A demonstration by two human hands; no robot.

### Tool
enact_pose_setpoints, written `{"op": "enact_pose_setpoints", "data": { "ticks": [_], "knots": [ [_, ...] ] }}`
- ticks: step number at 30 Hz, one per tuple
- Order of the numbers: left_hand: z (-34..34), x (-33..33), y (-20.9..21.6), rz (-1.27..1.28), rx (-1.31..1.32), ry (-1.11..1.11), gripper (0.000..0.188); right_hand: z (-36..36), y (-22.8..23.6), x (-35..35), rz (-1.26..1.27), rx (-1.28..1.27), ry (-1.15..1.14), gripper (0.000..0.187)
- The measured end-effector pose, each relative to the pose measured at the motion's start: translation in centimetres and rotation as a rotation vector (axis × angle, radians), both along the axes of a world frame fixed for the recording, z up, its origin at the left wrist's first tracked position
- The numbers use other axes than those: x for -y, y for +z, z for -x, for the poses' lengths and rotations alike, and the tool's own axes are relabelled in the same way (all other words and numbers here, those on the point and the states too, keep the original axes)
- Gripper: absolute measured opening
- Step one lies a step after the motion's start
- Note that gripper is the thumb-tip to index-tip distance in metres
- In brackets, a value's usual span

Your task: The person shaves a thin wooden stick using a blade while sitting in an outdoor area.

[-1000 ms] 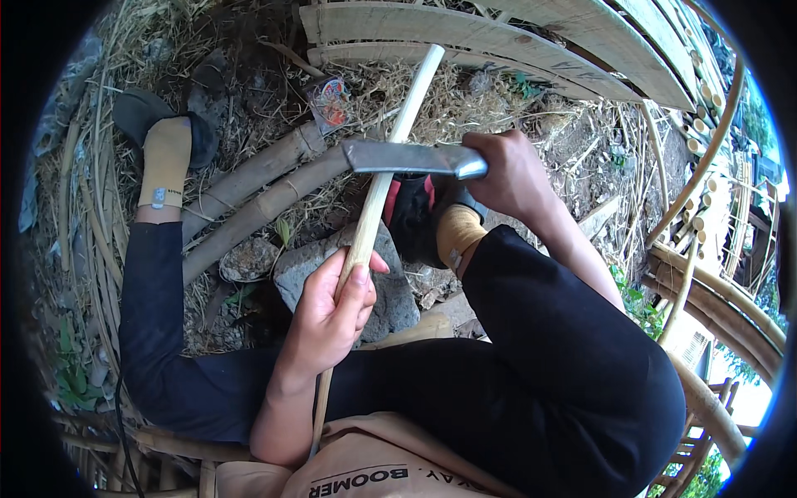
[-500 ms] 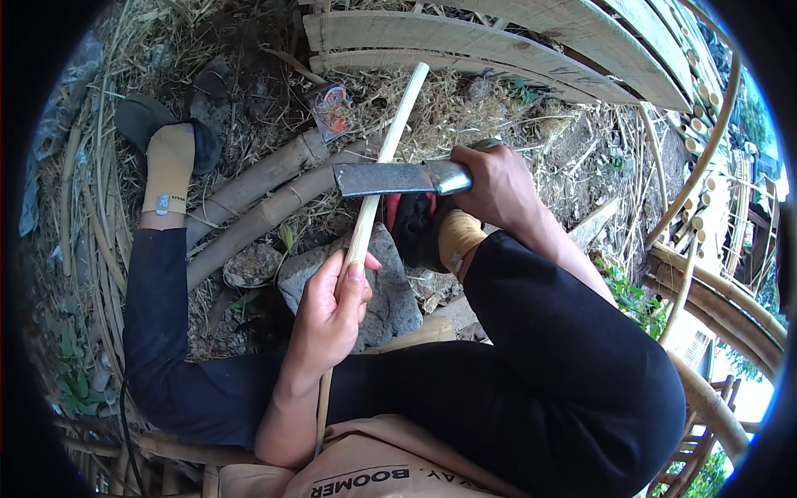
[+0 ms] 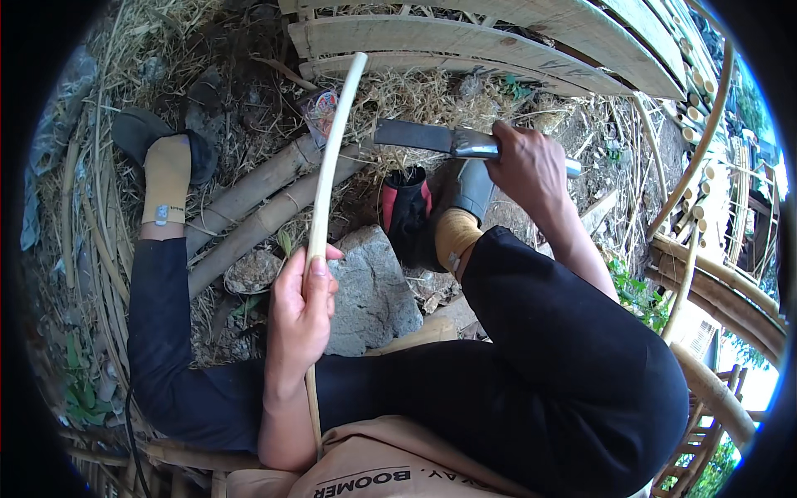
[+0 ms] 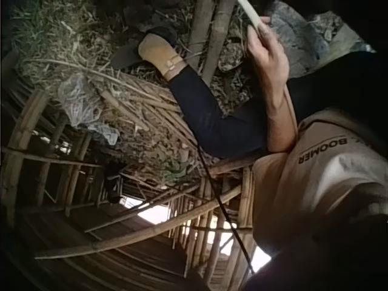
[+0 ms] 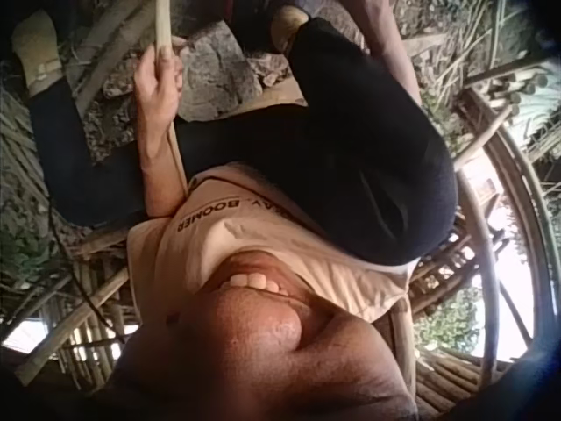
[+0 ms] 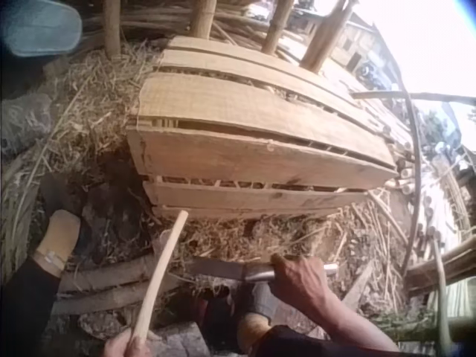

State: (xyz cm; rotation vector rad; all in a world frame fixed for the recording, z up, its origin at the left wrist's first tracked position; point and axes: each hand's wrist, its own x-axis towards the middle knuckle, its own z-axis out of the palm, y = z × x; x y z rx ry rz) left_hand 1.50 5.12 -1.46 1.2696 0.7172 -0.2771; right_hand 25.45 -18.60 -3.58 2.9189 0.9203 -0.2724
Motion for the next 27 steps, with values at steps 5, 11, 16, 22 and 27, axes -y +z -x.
{"op": "enact_pose_setpoints", "data": {
  "ticks": [5, 11, 16, 22, 27],
  "knots": [
    [0.0, 2.6, 0.0, -0.045, 0.162, -0.246, 0.029, -1.2, 0.7, 2.1, -0.041, 0.143, -0.008, 0.019],
    [0.3, 4.6, 0.0, -0.087, 0.149, -0.370, 0.023, -1.5, 2.2, 1.2, -0.092, 0.172, 0.006, 0.019],
    [0.2, 3.5, -0.7, -0.247, 0.109, -0.304, 0.023, -1.6, 3.1, 1.5, -0.138, 0.200, 0.101, 0.021],
    [0.6, 1.2, -1.3, -0.218, 0.037, -0.155, 0.025, -2.1, 3.6, 2.2, -0.125, 0.183, 0.109, 0.019],
    [0.2, 1.9, -0.9, -0.176, 0.082, -0.154, 0.022, -2.0, 3.6, 2.5, -0.130, 0.204, 0.110, 0.019]
  ]
}}
